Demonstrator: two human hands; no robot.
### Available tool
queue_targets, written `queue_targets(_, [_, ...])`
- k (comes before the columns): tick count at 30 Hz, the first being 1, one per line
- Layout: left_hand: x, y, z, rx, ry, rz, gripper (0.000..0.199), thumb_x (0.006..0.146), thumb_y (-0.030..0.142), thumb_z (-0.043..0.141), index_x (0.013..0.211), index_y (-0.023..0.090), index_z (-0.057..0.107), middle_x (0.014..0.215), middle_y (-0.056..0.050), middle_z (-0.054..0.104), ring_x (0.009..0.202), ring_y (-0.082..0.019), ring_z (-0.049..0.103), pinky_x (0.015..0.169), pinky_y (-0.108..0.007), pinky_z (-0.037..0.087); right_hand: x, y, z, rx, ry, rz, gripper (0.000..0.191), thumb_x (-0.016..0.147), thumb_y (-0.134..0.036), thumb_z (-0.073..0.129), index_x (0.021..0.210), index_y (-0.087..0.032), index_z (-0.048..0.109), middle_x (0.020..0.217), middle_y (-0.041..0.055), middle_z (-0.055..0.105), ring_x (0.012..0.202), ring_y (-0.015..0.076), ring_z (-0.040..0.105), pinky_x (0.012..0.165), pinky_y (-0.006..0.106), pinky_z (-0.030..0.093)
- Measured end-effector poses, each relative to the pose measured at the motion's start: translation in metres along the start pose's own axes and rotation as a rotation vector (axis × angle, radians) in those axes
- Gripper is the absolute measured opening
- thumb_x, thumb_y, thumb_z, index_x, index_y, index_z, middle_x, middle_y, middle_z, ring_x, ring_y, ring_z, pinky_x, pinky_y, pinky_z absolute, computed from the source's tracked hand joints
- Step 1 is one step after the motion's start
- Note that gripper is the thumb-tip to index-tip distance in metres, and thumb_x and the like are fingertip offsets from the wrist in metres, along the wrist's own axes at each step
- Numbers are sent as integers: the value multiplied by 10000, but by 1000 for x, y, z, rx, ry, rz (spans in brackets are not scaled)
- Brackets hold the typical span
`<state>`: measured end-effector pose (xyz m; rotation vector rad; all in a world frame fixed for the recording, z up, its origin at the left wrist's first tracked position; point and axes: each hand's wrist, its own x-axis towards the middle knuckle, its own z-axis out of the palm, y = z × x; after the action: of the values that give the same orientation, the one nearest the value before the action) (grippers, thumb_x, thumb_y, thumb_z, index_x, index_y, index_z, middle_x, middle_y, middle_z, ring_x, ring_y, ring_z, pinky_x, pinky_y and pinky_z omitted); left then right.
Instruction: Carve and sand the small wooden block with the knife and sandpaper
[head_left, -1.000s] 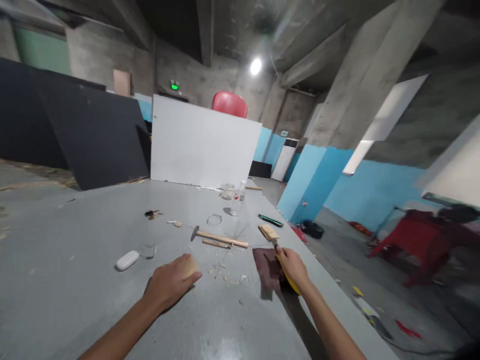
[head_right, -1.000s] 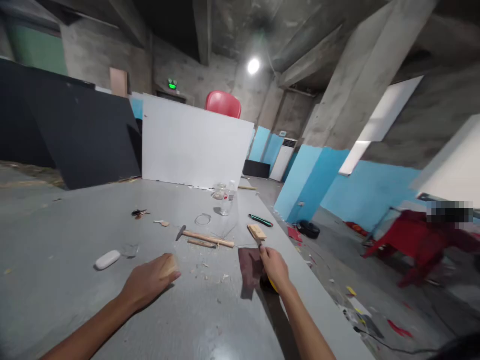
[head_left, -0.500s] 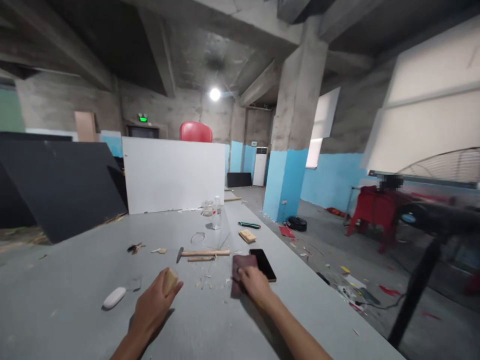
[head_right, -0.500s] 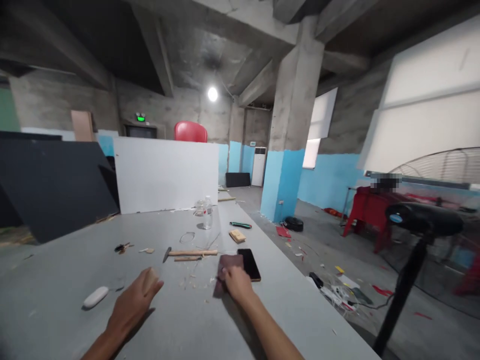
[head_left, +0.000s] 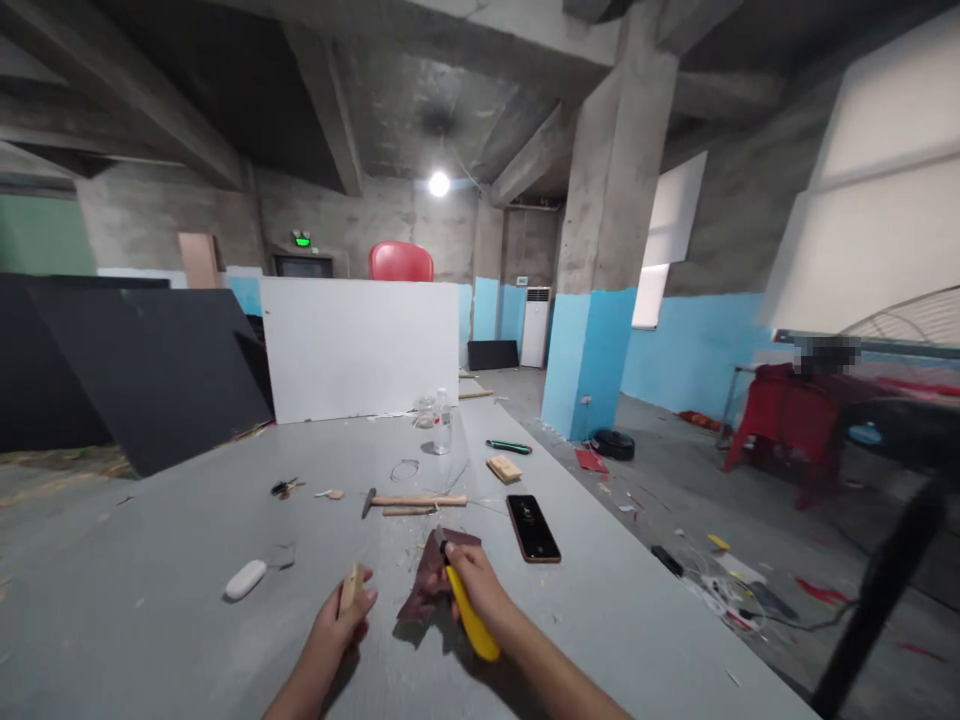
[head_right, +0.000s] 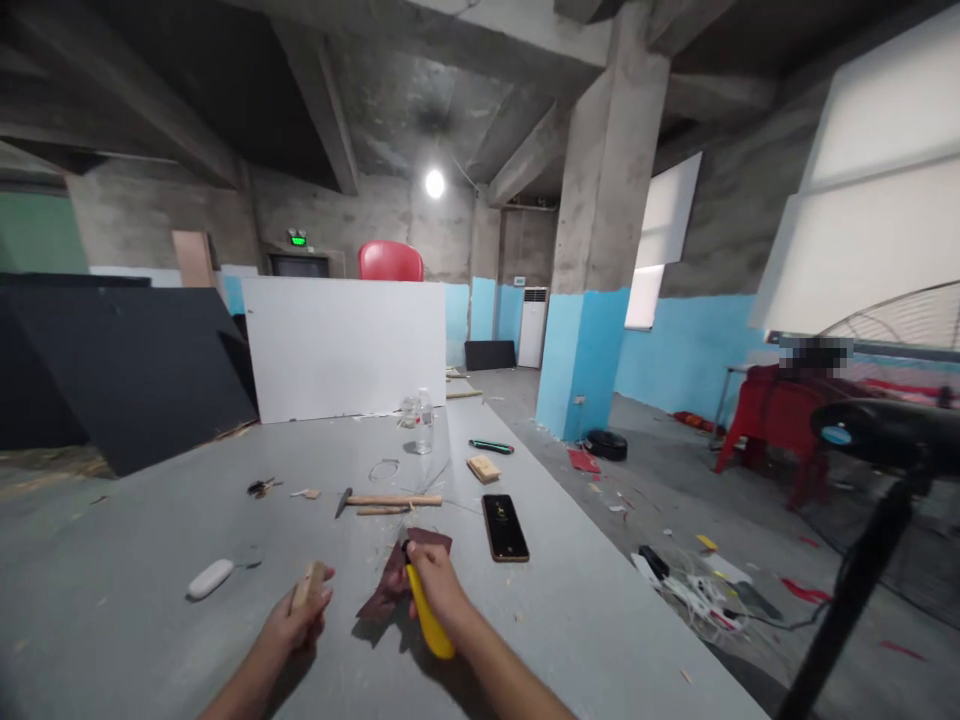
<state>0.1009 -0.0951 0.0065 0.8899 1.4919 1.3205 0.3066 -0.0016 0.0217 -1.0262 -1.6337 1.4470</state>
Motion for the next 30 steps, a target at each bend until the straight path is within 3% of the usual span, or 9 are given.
queue_targets(2, [0, -12, 9, -178, -36, -87, 976, 546, 747, 811, 1279, 179, 506, 667, 54, 478, 498, -114, 460, 399, -178, 268, -10, 1, 12, 142, -53, 77, 807, 704, -976, 436, 758, -172, 489, 636, 41, 622, 436, 96, 513, 414, 203, 377])
queue_targets(4, [-4, -18, 14, -265, -106, -82, 927, 592, 670, 840, 1307, 182, 506, 661, 58, 473, 490, -100, 456, 368, -157, 239, -20, 2, 22, 221, -108, 136, 759, 712, -922, 533, 790, -167, 505, 590, 14, 613, 390, 89, 494, 402, 194, 361])
queue_targets(7, [-15, -17, 12, -277, -140, -90, 920, 602, 597, 876, 1331, 180, 500, 676, 55, 492, 510, -93, 473, 360, -147, 279, -31, 1, 29, 256, -207, 194, 711, 742, -857, 589, 835, -154, 534, 545, -17, 576, 374, 86, 487, 403, 194, 375])
queue_targets(13, [-25, -13, 9, -326, -192, -117, 1160, 461, 569, 949, 1426, 235, 397, 795, 44, 566, 569, -101, 514, 397, -179, 391, -38, 7, 34, 359, -373, 247, 668, 717, -736, 741, 956, -135, 575, 567, -24, 590, 421, 93, 543, 418, 197, 456])
queue_targets(18, [-15, -26, 9, -262, -243, -89, 1172, 499, 618, 925, 1449, 238, 355, 702, 45, 592, 506, -125, 543, 389, -190, 324, -36, 16, 37, 443, -523, 231, 627, 709, -687, 775, 877, -114, 581, 619, 47, 664, 454, 123, 613, 455, 209, 484])
queue_targets(23, [-10, -35, 4, -216, -298, -34, 1199, 498, 728, 905, 1416, 158, 385, 652, 32, 585, 471, -101, 482, 422, -195, 273, -37, 25, 41, 517, -572, 259, 649, 673, -654, 807, 975, -140, 550, 688, 64, 702, 530, 185, 678, 513, 285, 548])
queue_targets(26, [-18, -33, 5, -210, -366, 0, 1168, 538, 750, 882, 1411, 145, 398, 768, -27, 645, 555, -112, 550, 485, -196, 330, -40, 26, 42, 495, -599, 283, 685, 699, -674, 776, 1067, -143, 546, 637, 39, 687, 465, 156, 632, 493, 247, 502])
queue_targets(30, [-33, -20, 7, -128, -439, 54, 1116, 599, 730, 866, 1436, 169, 386, 889, -58, 665, 616, -108, 565, 486, -178, 321, -44, 15, 42, 450, -623, 308, 633, 685, -668, 786, 962, -138, 580, 555, 10, 644, 423, 115, 580, 461, 195, 454])
